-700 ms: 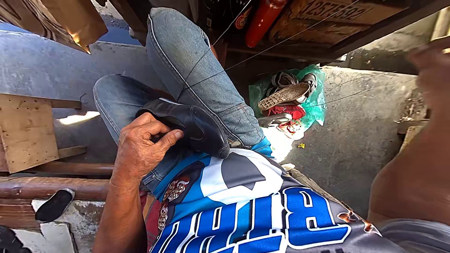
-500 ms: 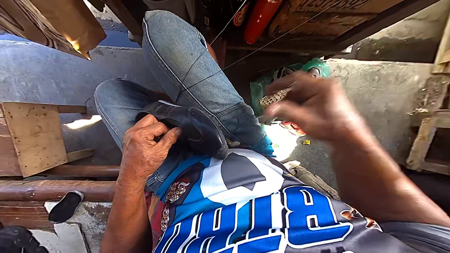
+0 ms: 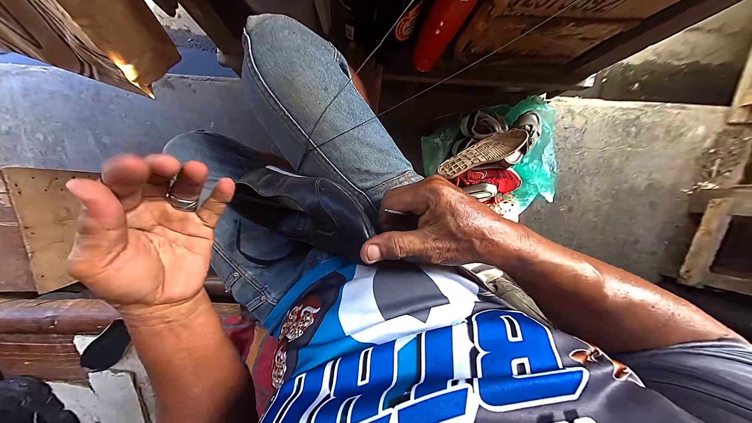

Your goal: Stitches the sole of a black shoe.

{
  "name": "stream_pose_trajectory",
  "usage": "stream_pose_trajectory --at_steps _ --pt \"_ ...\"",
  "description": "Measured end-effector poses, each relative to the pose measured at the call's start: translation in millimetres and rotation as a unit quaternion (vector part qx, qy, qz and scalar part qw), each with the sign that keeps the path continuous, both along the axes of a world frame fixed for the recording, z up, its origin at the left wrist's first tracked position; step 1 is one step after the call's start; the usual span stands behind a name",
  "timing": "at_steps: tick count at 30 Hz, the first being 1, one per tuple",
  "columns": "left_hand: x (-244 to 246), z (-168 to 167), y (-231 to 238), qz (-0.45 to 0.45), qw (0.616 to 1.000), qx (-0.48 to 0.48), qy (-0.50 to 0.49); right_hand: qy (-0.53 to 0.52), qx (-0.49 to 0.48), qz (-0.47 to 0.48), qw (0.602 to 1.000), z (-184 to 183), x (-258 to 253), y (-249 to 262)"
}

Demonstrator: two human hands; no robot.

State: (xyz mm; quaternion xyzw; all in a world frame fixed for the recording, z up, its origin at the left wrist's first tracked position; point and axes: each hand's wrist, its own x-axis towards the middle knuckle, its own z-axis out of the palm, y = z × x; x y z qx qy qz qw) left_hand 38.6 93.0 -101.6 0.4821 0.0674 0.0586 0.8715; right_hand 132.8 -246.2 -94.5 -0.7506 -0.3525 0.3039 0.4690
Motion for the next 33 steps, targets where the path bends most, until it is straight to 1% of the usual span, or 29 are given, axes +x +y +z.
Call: stream_pose_trajectory --at_steps 3,5,7,12,14,15,17,19,20,21,22,24,25,26,29,31,33 --pt "9.3 -10.5 6.7 0.009 0.998 -0.035 0.049 0.042 0.01 -0.015 0.999 -1.5 0.2 2.1" --pt "11.1 -26.8 24.9 0.049 0.994 -0.044 0.089 0.092 0.027 -0.019 0.995 -4.3 0.8 3.4" --pt "16.1 -35.0 39.3 0.084 0.989 -0.036 0.113 0.127 0.026 -0.021 0.991 -6.6 1.8 5.6" --pt "27.2 -38.3 56.4 0.142 0.981 0.002 0.135 0.131 -0.005 -0.003 0.991 -7.6 4.4 10.0" --pt "27.6 -32.7 52.4 0.141 0.98 0.014 0.136 0.134 -0.018 0.006 0.991 -3.6 5.7 9.7" --pt "24.1 -27.0 45.3 0.119 0.983 0.037 0.136 0.136 -0.017 0.009 0.991 -2.8 6.1 8.4" --pt "10.0 -10.6 22.2 0.009 0.978 0.146 0.151 0.132 -0.004 0.01 0.991 -4.0 6.2 4.8" --pt "-5.1 2.2 -15.9 -0.121 0.949 0.235 0.171 0.122 -0.001 0.011 0.992 -3.6 5.3 2.6" --pt "-11.6 2.2 -38.9 -0.161 0.939 0.247 0.176 0.112 -0.005 0.014 0.994 -1.9 4.5 3.1" --pt "-15.8 -1.9 -62.1 -0.176 0.939 0.236 0.179 0.097 -0.012 0.018 0.995 -0.3 3.4 4.6" --pt "-16.7 -6.6 -84.4 -0.169 0.947 0.203 0.182 0.077 -0.024 0.026 0.996 1.3 2.4 7.0" --pt "-13.6 -13.0 -114.5 -0.128 0.97 0.079 0.194 0.031 -0.032 0.036 0.998 2.2 -1.6 10.9" --pt "-11.5 -13.6 -121.8 -0.105 0.975 0.023 0.196 0.019 -0.028 0.036 0.999 3.0 -3.5 10.6" --pt "-10.0 -13.9 -123.6 -0.096 0.978 -0.021 0.183 0.02 -0.012 0.027 0.999 3.6 -4.6 8.9" --pt "-12.6 -15.8 -113.7 -0.1 0.986 -0.08 0.105 0.055 0.097 -0.053 0.992 0.8 -8.6 -0.6" --pt "-14.9 -18.0 -106.5 -0.094 0.988 -0.103 0.062 0.019 0.118 -0.081 0.989 -7.1 -12.8 -7.8" --pt "-15.7 -22.8 -102.4 -0.088 0.989 -0.111 0.034 -0.024 0.12 -0.078 0.989 -11.7 -16.5 -11.9"
